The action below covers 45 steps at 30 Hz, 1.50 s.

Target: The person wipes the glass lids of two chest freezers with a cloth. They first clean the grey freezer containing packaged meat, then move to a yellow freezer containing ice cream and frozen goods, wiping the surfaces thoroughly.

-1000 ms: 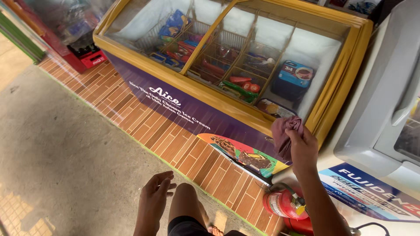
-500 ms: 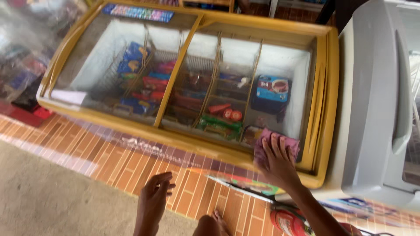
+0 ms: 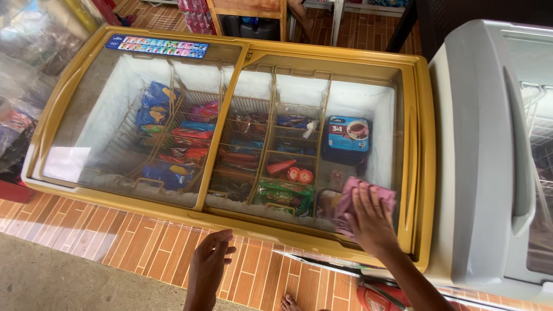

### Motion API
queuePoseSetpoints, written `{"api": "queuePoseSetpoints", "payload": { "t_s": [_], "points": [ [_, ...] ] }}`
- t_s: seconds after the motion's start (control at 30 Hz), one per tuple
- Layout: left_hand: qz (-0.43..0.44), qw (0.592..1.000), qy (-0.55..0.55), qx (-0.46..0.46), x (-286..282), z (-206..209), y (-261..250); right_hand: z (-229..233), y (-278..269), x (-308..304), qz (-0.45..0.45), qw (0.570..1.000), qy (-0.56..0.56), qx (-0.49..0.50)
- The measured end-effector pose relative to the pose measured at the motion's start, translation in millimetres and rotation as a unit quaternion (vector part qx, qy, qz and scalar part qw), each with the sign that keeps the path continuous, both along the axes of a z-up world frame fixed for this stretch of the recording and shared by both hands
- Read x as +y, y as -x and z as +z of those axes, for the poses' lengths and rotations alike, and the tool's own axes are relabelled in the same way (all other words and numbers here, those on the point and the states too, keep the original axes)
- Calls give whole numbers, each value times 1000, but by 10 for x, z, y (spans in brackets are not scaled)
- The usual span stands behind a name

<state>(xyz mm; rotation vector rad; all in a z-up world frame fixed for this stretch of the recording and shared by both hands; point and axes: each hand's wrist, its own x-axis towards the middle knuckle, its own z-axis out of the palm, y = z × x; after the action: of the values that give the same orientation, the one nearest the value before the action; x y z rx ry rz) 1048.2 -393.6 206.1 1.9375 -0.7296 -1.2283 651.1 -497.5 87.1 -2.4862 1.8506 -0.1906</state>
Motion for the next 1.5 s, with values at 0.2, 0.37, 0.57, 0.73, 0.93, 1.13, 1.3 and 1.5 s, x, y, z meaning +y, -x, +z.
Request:
{"api": "queuePoseSetpoints", "payload": {
  "t_s": [0.2,0.37,0.57,0.73,0.93,1.13,1.3,1.5],
  "points": [
    [9,999,-46,-16,-82,20,-204,-66,113,-37,-96,994,49,-18],
    [41,998,-49,-20,-48,-27,-282,-115,114,-70,-103,993,54,-28],
    [72,997,-18,-16,-27,11,-269,-76,-46,-317,-33,995,76,-61],
    [103,994,-45,-10,-110,270,-141,-13,-424,-631,46,994,83,-58],
    [131,991,-27,-2,-142,405,-17,120,-1050,-729,177,978,90,-56],
    [176,984,-24,-24,168,135,-165,239,-1870,-584,349,919,122,-135],
    [217,975,-28,-47,496,-97,-376,353,-2327,-574,366,925,-95,-33],
    [257,965,-36,-46,325,95,-687,513,-2529,-921,507,857,25,-89]
  ]
}}
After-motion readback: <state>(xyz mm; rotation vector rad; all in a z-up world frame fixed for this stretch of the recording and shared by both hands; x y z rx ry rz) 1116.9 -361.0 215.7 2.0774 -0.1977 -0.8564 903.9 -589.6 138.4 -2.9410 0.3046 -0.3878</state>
